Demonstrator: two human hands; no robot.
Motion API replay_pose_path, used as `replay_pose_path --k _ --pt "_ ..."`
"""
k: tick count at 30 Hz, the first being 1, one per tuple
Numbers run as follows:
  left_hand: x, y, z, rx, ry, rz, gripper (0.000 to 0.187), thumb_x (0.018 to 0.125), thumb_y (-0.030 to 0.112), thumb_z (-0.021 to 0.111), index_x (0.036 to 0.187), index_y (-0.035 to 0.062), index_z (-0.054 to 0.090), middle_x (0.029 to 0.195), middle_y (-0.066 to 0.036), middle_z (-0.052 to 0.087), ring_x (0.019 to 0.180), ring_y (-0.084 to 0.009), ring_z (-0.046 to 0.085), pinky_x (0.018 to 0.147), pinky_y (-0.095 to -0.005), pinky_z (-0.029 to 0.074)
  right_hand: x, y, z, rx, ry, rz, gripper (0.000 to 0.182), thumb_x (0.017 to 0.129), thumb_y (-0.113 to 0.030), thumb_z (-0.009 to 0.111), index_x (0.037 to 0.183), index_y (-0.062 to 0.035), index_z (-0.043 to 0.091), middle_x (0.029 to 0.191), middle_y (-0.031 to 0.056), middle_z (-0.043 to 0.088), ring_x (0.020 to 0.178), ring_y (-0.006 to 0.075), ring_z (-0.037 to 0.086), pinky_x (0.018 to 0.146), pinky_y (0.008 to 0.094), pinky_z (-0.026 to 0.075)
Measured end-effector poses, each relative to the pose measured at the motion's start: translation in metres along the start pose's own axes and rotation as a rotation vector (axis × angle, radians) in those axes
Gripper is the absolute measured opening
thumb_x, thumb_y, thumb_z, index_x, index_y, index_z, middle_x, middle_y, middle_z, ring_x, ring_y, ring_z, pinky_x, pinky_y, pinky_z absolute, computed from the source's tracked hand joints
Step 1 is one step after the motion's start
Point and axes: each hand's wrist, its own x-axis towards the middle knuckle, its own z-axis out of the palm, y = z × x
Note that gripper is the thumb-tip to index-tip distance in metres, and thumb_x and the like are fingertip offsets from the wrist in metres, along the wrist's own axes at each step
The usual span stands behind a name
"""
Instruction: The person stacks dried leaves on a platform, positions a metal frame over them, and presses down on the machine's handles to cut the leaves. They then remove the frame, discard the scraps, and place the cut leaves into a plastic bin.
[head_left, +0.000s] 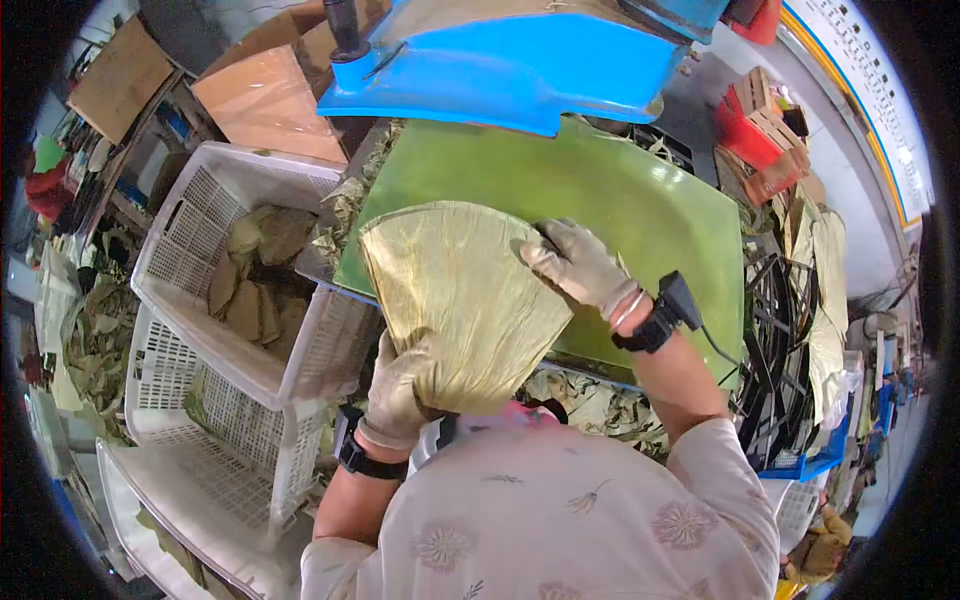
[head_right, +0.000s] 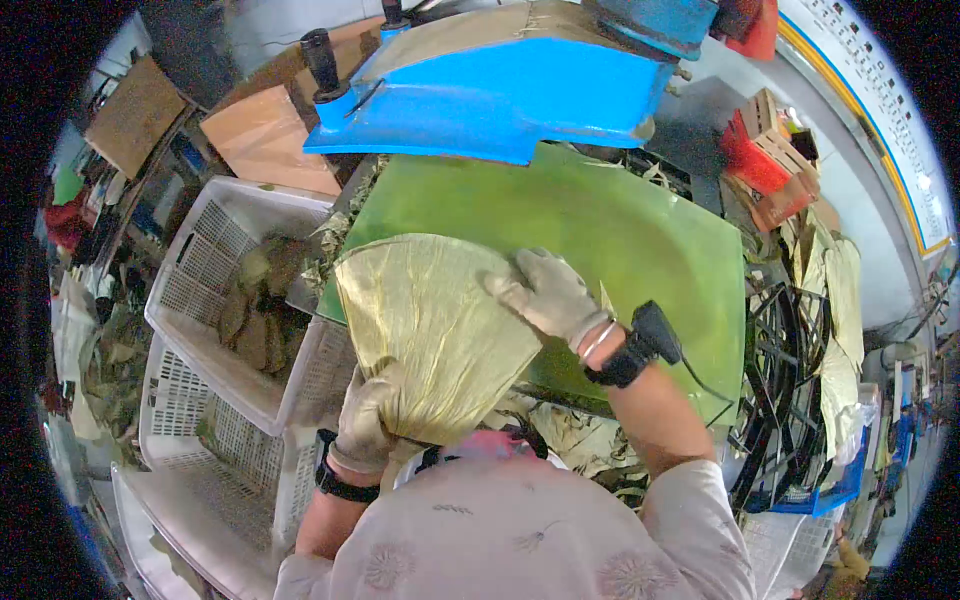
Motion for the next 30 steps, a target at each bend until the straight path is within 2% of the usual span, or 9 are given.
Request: replay_pose_path --k 4,6,10,13,17,21,23,26,30 --pt "0.001 0.001 -0.017 -0.053 -0.088 -0.088 0.057 0.095 0.011 0.055 0.148 -0.0023 0.040 0.130 -0.017 0.061 0.115 -0.0303 0.066 0.095 -0.0461 0.058 -0.036 0.017 -0.001 0.299 0.269 0.079 0.063 0.095 -0.056 0.063 0.110 0.0058 0.065 0.105 0.0263 0.067 0.102 0.0442 0.064 0.090 0.0504 0.050" --pt "0.004 -0.004 -0.020 -0.072 -0.108 -0.099 0.058 0.095 0.012 0.056 0.149 -0.0022 0.040 0.131 -0.017 0.061 0.117 -0.0309 0.066 0.097 -0.0472 0.058 -0.054 0.014 -0.024 0.511 0.093 0.256 0.059 0.097 -0.049 0.064 0.122 0.0047 0.063 0.114 0.0276 0.065 0.110 0.0450 0.062 0.096 0.0477 0.049" --pt "0.005 -0.001 -0.008 -0.180 -0.104 -0.168 0.060 0.095 0.014 0.057 0.150 -0.0019 0.039 0.134 -0.018 0.061 0.119 -0.0318 0.065 0.100 -0.0489 0.056 -0.075 0.045 -0.031 -0.070 0.387 0.021 0.051 0.096 -0.044 0.064 0.111 0.0046 0.064 0.118 0.0265 0.065 0.108 0.0453 0.063 0.092 0.0500 0.052" --pt "0.007 -0.001 -0.014 -0.230 -0.133 -0.169 0.061 0.094 0.010 0.061 0.150 -0.0014 0.039 0.137 -0.019 0.060 0.121 -0.0328 0.064 0.101 -0.0496 0.056 -0.089 0.035 -0.069 -0.361 -0.077 0.476 0.043 0.093 -0.046 0.063 0.095 -0.0035 0.070 0.101 0.0252 0.069 0.095 0.0421 0.067 0.083 0.0496 0.055" --pt "0.011 -0.002 -0.017 -0.308 -0.101 -0.208 0.063 0.093 0.009 0.065 0.151 -0.0007 0.040 0.140 -0.019 0.059 0.123 -0.0339 0.063 0.103 -0.0515 0.055 -0.119 0.030 -0.099 -0.610 0.057 0.667 0.043 0.094 -0.047 0.064 0.090 -0.0047 0.071 0.092 0.0247 0.069 0.091 0.0412 0.068 0.078 0.0483 0.055" --pt "0.012 0.000 -0.009 -0.297 -0.094 -0.218 0.062 0.094 0.009 0.064 0.151 0.0007 0.039 0.141 -0.018 0.058 0.125 -0.0341 0.062 0.103 -0.0529 0.055 -0.132 0.004 -0.034 0.279 -0.137 0.203 0.064 0.096 -0.061 0.062 0.114 0.0001 0.070 0.097 0.0204 0.072 0.090 0.0258 0.070 0.078 0.0442 0.054" --pt "0.014 0.002 0.005 -0.302 -0.098 -0.189 0.061 0.095 0.009 0.062 0.151 0.0014 0.040 0.141 -0.018 0.057 0.125 -0.0339 0.062 0.103 -0.0531 0.055 -0.132 -0.021 -0.007 1.012 -0.465 0.354 0.073 0.097 -0.060 0.061 0.140 -0.0009 0.056 0.120 0.0136 0.069 0.106 0.0208 0.063 0.090 0.0424 0.052" --pt "0.018 0.006 0.010 -0.289 -0.104 -0.176 0.056 0.097 0.007 0.058 0.150 0.0033 0.040 0.139 -0.016 0.057 0.125 -0.0324 0.061 0.102 -0.0519 0.055 -0.126 -0.032 0.042 1.693 -0.404 0.120 0.079 0.098 -0.057 0.062 0.153 -0.0033 0.042 0.143 0.0101 0.057 0.127 0.0243 0.054 0.106 0.0430 0.046" --pt "0.028 0.006 0.018 -0.020 -0.151 0.074 0.059 0.096 0.005 0.059 0.151 0.0028 0.037 0.137 -0.015 0.057 0.122 -0.0284 0.061 0.101 -0.0472 0.054 -0.112 -0.050 0.027 1.780 -0.040 0.098 0.102 0.090 -0.059 0.072 0.161 -0.0044 0.023 0.158 0.0131 0.040 0.144 0.0312 0.043 0.119 0.0477 0.036"
